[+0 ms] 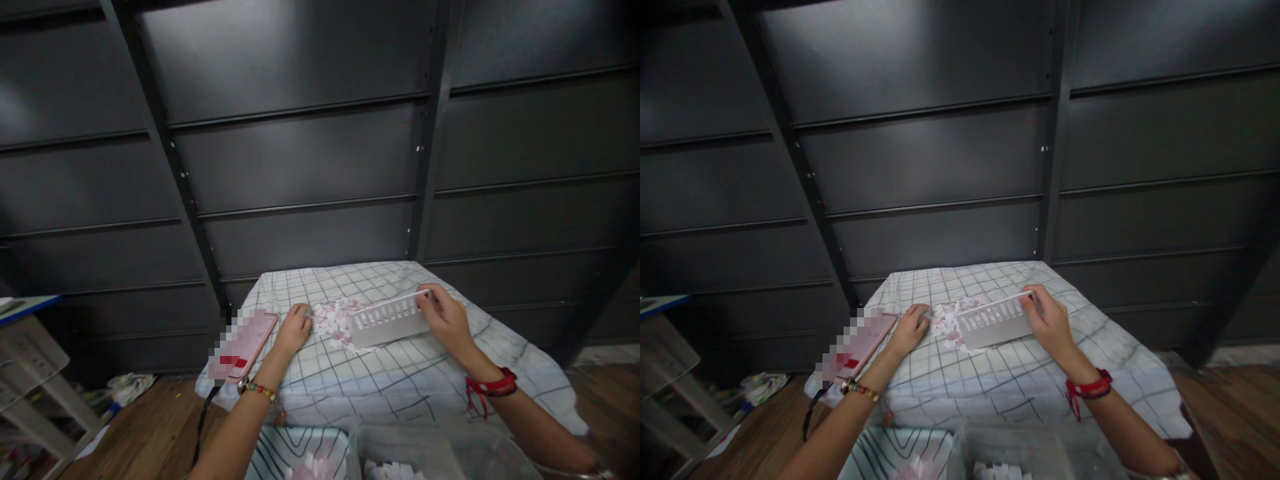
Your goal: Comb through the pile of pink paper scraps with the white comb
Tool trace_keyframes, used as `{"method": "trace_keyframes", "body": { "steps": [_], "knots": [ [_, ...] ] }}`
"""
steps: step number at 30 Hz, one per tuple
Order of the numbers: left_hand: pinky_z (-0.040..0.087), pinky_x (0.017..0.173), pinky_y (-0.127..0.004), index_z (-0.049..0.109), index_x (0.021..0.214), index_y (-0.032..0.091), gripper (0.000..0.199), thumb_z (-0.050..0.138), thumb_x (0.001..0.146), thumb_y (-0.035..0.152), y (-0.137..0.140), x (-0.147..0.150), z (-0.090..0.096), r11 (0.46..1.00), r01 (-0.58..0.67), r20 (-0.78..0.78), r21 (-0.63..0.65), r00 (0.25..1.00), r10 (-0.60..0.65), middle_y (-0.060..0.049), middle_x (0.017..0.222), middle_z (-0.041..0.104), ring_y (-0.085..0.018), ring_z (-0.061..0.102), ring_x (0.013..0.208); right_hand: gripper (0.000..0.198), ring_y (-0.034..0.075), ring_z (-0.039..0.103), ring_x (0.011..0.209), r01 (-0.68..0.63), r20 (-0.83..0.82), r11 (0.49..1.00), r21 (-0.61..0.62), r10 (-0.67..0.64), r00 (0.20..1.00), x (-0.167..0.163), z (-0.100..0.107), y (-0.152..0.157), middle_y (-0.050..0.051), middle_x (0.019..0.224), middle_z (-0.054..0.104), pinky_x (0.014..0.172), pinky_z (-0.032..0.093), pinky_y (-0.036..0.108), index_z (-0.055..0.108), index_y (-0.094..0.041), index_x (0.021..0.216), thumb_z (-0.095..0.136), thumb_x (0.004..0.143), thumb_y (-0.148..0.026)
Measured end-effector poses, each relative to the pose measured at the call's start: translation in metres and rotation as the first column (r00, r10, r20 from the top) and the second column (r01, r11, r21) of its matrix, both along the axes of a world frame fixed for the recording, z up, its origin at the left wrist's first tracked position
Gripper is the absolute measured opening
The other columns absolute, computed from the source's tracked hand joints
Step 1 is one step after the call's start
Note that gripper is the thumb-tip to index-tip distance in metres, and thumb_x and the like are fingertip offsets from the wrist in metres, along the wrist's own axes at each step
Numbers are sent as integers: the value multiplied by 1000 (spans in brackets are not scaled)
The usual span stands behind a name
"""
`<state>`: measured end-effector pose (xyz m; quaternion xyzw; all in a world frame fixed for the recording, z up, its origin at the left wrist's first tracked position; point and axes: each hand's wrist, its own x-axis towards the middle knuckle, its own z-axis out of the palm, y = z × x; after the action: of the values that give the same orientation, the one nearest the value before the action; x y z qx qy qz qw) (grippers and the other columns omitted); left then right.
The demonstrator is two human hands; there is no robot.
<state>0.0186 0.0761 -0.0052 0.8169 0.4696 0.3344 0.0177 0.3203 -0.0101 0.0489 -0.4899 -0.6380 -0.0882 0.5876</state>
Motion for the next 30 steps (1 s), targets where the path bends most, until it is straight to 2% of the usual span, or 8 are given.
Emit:
{"method": "trace_keyframes", "body": {
  "steps": [3, 11, 17, 20, 25, 30],
  "knots": [
    [41, 95, -37, 52, 104, 15, 29, 40, 78, 10, -2, 1, 1, 999, 30, 5, 10, 1000, -30, -9, 107, 54, -20, 50, 104, 23, 14, 51, 53, 31, -40, 1000, 1, -31, 999, 2, -3, 1, -1, 62, 55, 50, 38, 24, 52, -21, 79, 43, 82, -42],
    [41, 95, -37, 53, 103, 17, 29, 40, 78, 9, -4, 2, 3, 999, 38, 8, 2, 999, -38, -8, 107, 54, -19, 51, 103, 23, 13, 48, 49, -13, 12, 1000, -26, 13, 1000, 1, -1, -6, -2, 57, 52, 45, 36, 23, 51, -21, 75, 42, 81, -42],
    [40, 96, -37, 52, 105, 16, 29, 40, 80, 11, -5, 2, 3, 999, 47, -5, -1, 999, -47, -9, 108, 53, -20, 50, 104, 23, 12, 48, 50, 19, -3, 1000, -2, -19, 1000, 10, -1, -10, -1, 60, 53, 45, 36, 23, 52, -21, 77, 43, 81, -42],
    [39, 97, -36, 52, 107, 13, 30, 39, 81, 11, -6, 2, 3, 998, 66, -31, 8, 997, -66, -11, 111, 52, -20, 49, 107, 22, 12, 49, 50, 26, 7, 1000, 2, -26, 1000, 12, -4, -11, -1, 60, 54, 46, 37, 23, 52, -21, 76, 43, 81, -41],
    [40, 96, -38, 51, 110, 13, 33, 40, 79, 9, -10, 5, 4, 995, 90, -94, 30, 992, -87, -13, 118, 48, -22, 47, 110, 22, 14, 51, 53, 109, -47, 994, 26, -108, 993, 17, -7, -19, 0, 61, 55, 49, 38, 24, 51, -21, 77, 43, 81, -41],
    [41, 96, -37, 52, 110, 16, 33, 41, 80, 9, -13, 6, 6, 994, 99, -129, 42, 987, -93, -11, 119, 49, -21, 48, 109, 23, 13, 50, 52, 92, -2, 996, -11, -92, 996, 21, -9, -25, 0, 63, 56, 48, 38, 24, 53, -21, 77, 43, 81, -42]
  ]
}}
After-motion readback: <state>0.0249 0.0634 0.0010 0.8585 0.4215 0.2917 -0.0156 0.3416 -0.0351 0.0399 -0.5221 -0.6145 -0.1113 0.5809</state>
